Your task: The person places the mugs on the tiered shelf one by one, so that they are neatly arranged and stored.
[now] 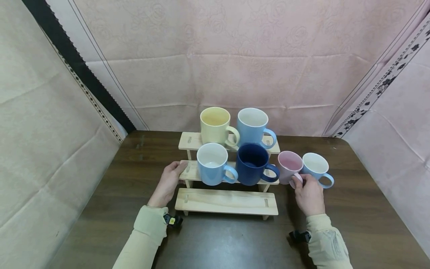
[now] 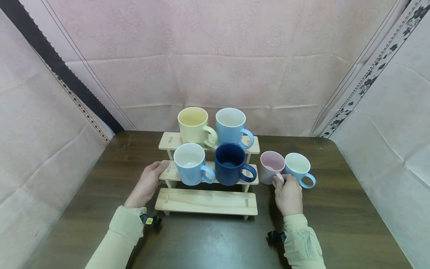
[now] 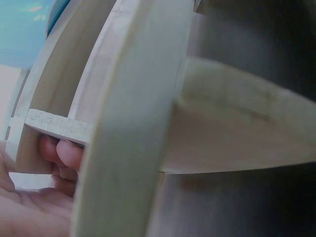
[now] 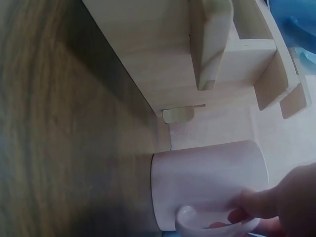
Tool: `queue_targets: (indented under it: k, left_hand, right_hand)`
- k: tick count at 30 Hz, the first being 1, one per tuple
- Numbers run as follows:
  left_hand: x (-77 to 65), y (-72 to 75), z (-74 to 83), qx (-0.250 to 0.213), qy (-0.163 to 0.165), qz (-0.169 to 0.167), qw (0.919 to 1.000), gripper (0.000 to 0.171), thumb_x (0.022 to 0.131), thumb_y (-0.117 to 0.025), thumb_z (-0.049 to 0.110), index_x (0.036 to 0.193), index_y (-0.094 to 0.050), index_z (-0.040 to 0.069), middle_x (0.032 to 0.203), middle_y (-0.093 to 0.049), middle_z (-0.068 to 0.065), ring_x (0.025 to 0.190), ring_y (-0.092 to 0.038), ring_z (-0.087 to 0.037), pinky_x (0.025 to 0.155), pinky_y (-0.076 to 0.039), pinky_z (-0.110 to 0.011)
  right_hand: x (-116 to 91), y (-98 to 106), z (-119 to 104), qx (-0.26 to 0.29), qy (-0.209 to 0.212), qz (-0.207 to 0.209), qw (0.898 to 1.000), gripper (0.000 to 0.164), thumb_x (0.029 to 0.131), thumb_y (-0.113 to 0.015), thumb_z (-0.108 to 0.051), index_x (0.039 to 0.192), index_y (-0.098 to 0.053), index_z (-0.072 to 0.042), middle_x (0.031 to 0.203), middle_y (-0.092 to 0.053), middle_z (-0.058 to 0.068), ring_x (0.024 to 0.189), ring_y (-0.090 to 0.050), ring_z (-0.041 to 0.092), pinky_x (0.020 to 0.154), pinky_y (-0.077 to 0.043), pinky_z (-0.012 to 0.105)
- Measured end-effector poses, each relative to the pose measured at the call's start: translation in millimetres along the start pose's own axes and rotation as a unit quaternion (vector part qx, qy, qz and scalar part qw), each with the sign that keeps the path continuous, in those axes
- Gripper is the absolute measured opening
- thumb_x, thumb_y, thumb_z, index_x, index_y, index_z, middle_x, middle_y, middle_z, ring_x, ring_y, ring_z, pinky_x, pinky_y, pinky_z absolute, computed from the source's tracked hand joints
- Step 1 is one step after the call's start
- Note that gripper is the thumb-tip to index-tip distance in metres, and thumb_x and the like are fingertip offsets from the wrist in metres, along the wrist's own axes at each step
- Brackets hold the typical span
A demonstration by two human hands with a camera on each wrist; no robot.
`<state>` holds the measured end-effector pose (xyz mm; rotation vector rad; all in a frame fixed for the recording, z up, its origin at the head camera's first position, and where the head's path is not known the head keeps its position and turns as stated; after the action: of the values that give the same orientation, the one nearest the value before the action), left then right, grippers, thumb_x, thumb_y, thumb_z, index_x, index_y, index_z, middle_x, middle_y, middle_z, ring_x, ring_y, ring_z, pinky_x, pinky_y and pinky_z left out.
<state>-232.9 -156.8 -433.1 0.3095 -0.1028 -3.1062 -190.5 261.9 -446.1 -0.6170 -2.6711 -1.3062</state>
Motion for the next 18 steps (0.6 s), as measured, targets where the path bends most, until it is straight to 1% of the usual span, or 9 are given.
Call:
queue_targets:
  k: [2,6,10,15,18]
  left_hand:
    - [0.9,-0.1,-0.9,0.001,-0.001,0.000,1.0000,0.037,0.103,-0.050,0.031,0.118,-0.054,-0.003,0.094,-0.057,-0.009,0.078,-0.053,-0.019,0.074,-0.046,-0.035]
    - [1.7,-0.4,-2.4,-0.002,-0.001,0.000,1.0000,0.037,0.103,-0.049,0.031,0.118,-0.054,-0.003,0.092,-0.057,-0.008,0.077,-0.054,-0.018,0.074,-0.046,-0.036]
    - [1.2,-0.6,-2.4,-0.005,-0.002,0.001,1.0000,0.036,0.103,-0.050,0.030,0.117,-0.054,-0.003,0.091,-0.057,-0.008,0.076,-0.054,-0.018,0.075,-0.047,-0.037]
    - [0.9,0.0,-1.4,-0.004,-0.001,0.001,1.0000,0.036,0.102,-0.050,0.030,0.118,-0.054,-0.002,0.091,-0.057,-0.007,0.076,-0.054,-0.018,0.073,-0.047,-0.035]
    - [0.6,0.4,-0.9,-0.004,0.000,0.001,1.0000,0.037,0.102,-0.050,0.031,0.118,-0.054,-0.002,0.091,-0.057,-0.007,0.076,-0.053,-0.018,0.075,-0.047,-0.037]
  right_hand:
    - [-0.5,0.0,0.6,0.003,-0.008,0.007,1.000,0.032,0.097,-0.061,-0.020,0.108,-0.060,0.010,0.098,-0.063,0.029,0.080,-0.062,0.042,0.071,-0.051,0.054]
    - [-1.4,0.4,1.1,0.007,-0.009,0.024,1.000,0.029,0.095,-0.063,-0.018,0.106,-0.063,0.009,0.093,-0.066,0.028,0.077,-0.063,0.040,0.068,-0.052,0.052]
    - [-3.0,1.9,3.3,0.008,-0.022,0.036,0.999,0.028,0.094,-0.065,-0.019,0.104,-0.065,0.008,0.090,-0.067,0.026,0.075,-0.063,0.038,0.063,-0.051,0.046]
    - [-5.7,5.7,8.1,0.015,-0.042,0.046,0.998,0.027,0.092,-0.067,-0.019,0.103,-0.068,0.005,0.090,-0.069,0.024,0.078,-0.063,0.039,0.064,-0.049,0.044]
    - [-7.4,8.5,10.1,0.017,-0.053,0.046,0.997,0.027,0.091,-0.068,-0.020,0.104,-0.069,0.003,0.091,-0.070,0.023,0.082,-0.062,0.039,0.066,-0.047,0.043]
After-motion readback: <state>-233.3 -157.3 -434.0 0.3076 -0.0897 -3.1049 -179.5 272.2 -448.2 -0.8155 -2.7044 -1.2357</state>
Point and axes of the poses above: each hand's wrist, its own x-axis towards the middle knuckle, its own y-axis out of the back of the hand, z = x × y, the point moved 3 cm from there along x, towards the middle knuckle
